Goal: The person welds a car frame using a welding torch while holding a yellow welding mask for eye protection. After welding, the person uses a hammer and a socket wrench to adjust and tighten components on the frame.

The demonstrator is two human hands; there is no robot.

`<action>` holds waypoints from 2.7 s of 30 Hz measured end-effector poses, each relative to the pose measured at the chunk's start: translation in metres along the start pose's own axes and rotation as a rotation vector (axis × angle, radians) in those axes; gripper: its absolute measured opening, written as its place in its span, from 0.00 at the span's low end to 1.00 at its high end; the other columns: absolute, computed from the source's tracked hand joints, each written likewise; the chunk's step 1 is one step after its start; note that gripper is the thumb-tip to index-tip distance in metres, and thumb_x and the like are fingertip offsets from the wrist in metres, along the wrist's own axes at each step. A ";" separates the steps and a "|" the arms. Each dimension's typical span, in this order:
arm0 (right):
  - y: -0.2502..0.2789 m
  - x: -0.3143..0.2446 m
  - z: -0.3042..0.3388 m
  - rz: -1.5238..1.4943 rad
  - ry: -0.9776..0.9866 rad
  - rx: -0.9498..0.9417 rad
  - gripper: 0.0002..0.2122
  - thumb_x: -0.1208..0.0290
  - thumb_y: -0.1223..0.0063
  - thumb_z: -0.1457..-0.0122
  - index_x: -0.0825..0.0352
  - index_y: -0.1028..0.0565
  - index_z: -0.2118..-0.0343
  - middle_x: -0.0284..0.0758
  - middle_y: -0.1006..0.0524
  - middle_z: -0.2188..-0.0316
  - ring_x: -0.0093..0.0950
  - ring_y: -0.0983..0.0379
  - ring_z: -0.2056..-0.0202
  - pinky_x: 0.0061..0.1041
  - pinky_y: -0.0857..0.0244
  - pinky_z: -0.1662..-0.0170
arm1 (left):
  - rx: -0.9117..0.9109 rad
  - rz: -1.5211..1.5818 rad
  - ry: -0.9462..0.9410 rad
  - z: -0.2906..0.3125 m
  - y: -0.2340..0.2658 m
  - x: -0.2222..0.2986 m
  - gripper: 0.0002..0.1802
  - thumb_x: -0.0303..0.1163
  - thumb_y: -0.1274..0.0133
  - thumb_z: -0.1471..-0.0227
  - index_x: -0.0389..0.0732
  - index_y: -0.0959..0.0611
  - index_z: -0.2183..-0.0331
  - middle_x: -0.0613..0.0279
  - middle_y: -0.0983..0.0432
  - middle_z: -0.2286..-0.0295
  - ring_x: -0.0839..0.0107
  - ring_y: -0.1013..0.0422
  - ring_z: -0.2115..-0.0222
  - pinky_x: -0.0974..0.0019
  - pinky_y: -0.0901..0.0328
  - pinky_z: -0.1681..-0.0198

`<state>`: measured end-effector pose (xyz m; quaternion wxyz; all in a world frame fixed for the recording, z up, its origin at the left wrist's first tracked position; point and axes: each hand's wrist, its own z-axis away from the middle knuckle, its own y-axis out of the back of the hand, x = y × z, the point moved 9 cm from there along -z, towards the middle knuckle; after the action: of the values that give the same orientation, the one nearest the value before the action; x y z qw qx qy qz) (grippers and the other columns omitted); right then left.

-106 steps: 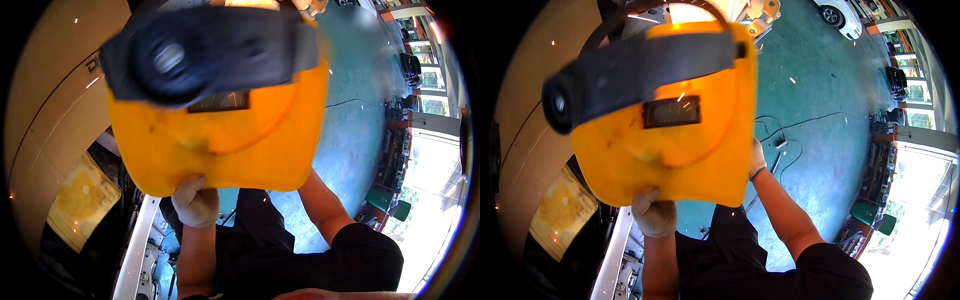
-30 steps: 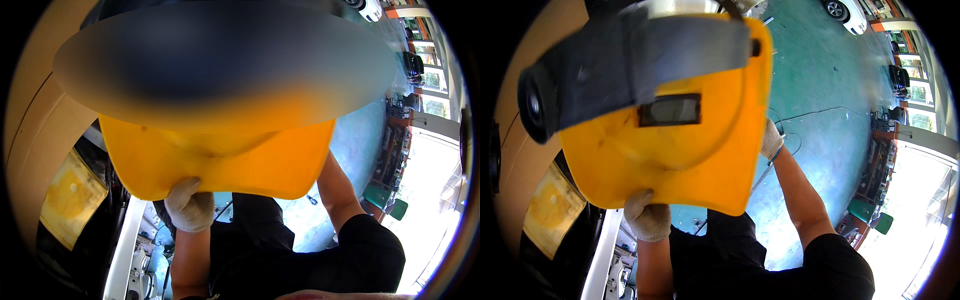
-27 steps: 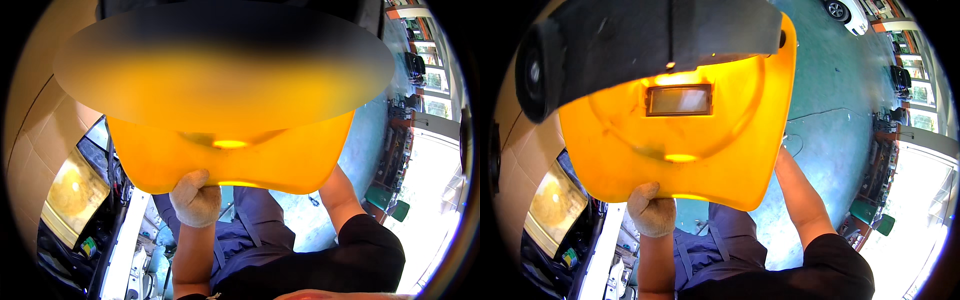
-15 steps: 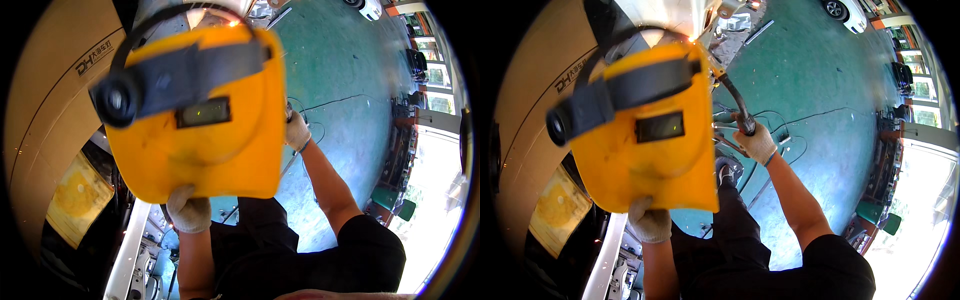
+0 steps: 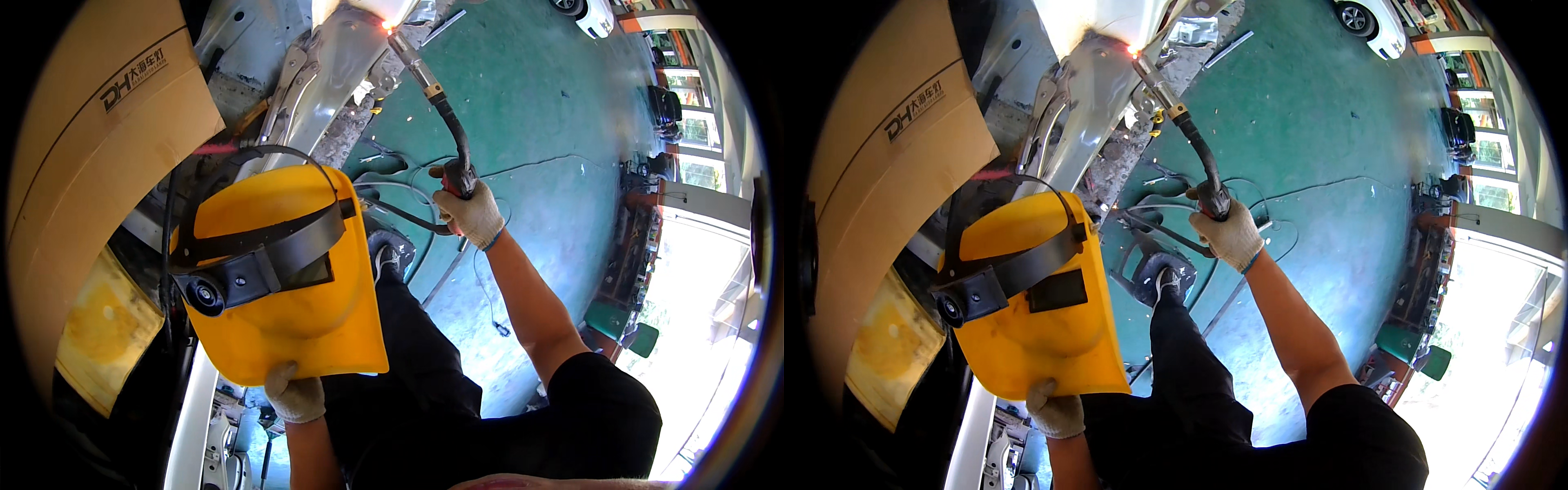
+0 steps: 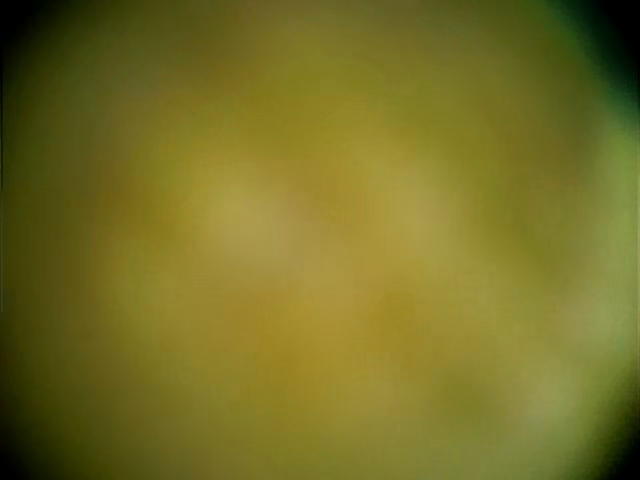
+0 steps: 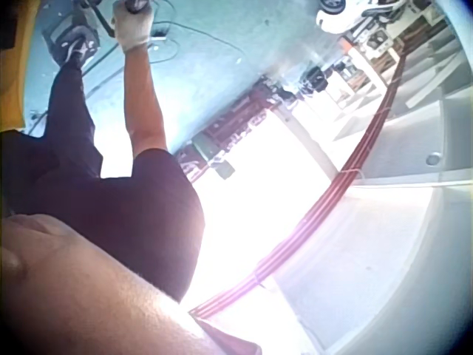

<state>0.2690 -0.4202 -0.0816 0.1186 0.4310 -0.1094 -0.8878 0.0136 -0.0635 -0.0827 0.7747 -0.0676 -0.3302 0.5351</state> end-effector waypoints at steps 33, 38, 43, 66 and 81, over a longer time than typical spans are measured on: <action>0.000 0.015 -0.035 -0.059 0.033 -0.059 0.18 0.75 0.41 0.42 0.67 0.23 0.47 0.27 0.30 0.79 0.17 0.35 0.81 0.22 0.41 0.79 | 0.038 -0.003 -0.043 -0.019 -0.016 0.005 0.32 0.27 0.48 0.57 0.33 0.22 0.46 0.52 0.21 0.52 0.55 0.22 0.50 0.54 0.26 0.45; -0.001 0.014 -0.043 -0.100 0.057 -0.087 0.18 0.74 0.40 0.43 0.66 0.21 0.48 0.27 0.29 0.79 0.17 0.34 0.80 0.22 0.40 0.78 | 0.072 -0.041 -0.054 -0.020 -0.008 0.003 0.32 0.28 0.47 0.57 0.34 0.22 0.46 0.52 0.20 0.52 0.55 0.22 0.52 0.55 0.25 0.47; -0.002 0.009 -0.048 -0.051 0.079 -0.096 0.17 0.74 0.40 0.42 0.66 0.21 0.49 0.25 0.29 0.79 0.17 0.34 0.79 0.22 0.39 0.77 | 0.058 -0.062 -0.071 -0.021 -0.011 0.002 0.38 0.28 0.47 0.57 0.31 0.27 0.41 0.50 0.23 0.49 0.54 0.24 0.48 0.53 0.27 0.43; -0.012 0.080 -0.100 -0.970 -0.111 -0.280 0.18 0.69 0.40 0.36 0.67 0.26 0.46 0.33 0.19 0.61 0.24 0.22 0.62 0.25 0.25 0.57 | -0.337 0.117 -0.173 -0.042 -0.140 -0.005 0.26 0.23 0.41 0.54 0.33 0.19 0.49 0.53 0.18 0.52 0.58 0.22 0.50 0.55 0.28 0.42; 0.007 0.009 -0.064 -0.013 0.192 -0.218 0.22 0.73 0.41 0.42 0.65 0.23 0.43 0.28 0.27 0.77 0.19 0.31 0.76 0.25 0.36 0.74 | -0.123 0.070 -0.253 -0.001 -0.046 -0.036 0.39 0.27 0.47 0.58 0.32 0.25 0.41 0.52 0.24 0.45 0.54 0.28 0.42 0.50 0.37 0.35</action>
<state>0.3153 -0.4355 -0.1252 0.1686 0.4991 0.0023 -0.8500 0.0425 -0.1138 -0.0781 0.7023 -0.0586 -0.4547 0.5447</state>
